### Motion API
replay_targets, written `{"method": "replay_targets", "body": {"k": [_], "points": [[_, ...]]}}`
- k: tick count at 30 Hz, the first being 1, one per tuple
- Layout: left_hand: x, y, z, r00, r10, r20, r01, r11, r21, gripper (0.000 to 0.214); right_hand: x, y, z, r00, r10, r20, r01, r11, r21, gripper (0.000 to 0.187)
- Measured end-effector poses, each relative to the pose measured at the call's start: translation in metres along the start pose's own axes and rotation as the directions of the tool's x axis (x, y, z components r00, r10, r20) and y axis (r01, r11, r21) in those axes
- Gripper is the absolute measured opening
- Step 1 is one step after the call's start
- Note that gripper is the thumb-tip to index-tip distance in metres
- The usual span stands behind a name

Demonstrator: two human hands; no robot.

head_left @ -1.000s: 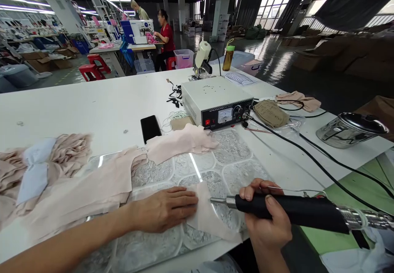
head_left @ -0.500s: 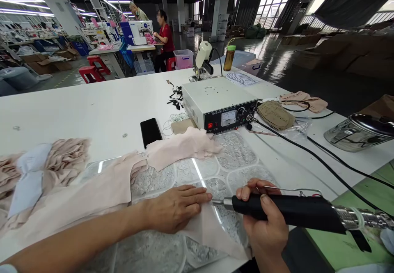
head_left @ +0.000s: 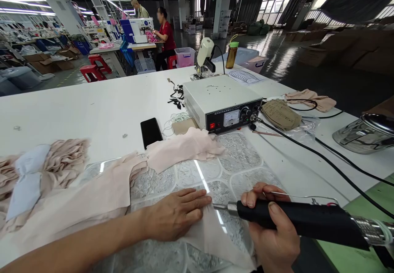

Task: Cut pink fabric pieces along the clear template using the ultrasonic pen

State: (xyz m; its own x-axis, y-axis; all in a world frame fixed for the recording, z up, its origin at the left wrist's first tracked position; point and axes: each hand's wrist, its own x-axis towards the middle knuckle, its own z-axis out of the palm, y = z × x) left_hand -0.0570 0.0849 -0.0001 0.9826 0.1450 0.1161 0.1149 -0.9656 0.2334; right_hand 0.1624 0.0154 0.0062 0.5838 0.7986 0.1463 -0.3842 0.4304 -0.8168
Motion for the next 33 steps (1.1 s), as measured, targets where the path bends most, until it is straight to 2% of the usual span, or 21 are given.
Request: {"method": "replay_targets", "body": {"k": [10,17,33], "points": [[-0.0007,0.0017,0.0041,1.000,-0.019,0.002,0.019,1.000,0.003,0.008,-0.0001,-0.0011,-0.0024,0.999,-0.007,-0.050,0.006,1.000,-0.019,0.011],[0.0000,0.0025,0.0034,1.000,-0.026,0.004,0.026,1.000,0.006,0.006,0.0062,-0.0008,-0.0023,0.991,-0.094,-0.100,0.092,0.995,-0.030,0.011],[-0.0014,0.0025,0.0078,1.000,-0.017,-0.020,0.018,0.997,0.079,0.012,0.0060,0.0032,0.0043,0.993,-0.116,-0.028,0.114,0.992,-0.054,0.010]]}}
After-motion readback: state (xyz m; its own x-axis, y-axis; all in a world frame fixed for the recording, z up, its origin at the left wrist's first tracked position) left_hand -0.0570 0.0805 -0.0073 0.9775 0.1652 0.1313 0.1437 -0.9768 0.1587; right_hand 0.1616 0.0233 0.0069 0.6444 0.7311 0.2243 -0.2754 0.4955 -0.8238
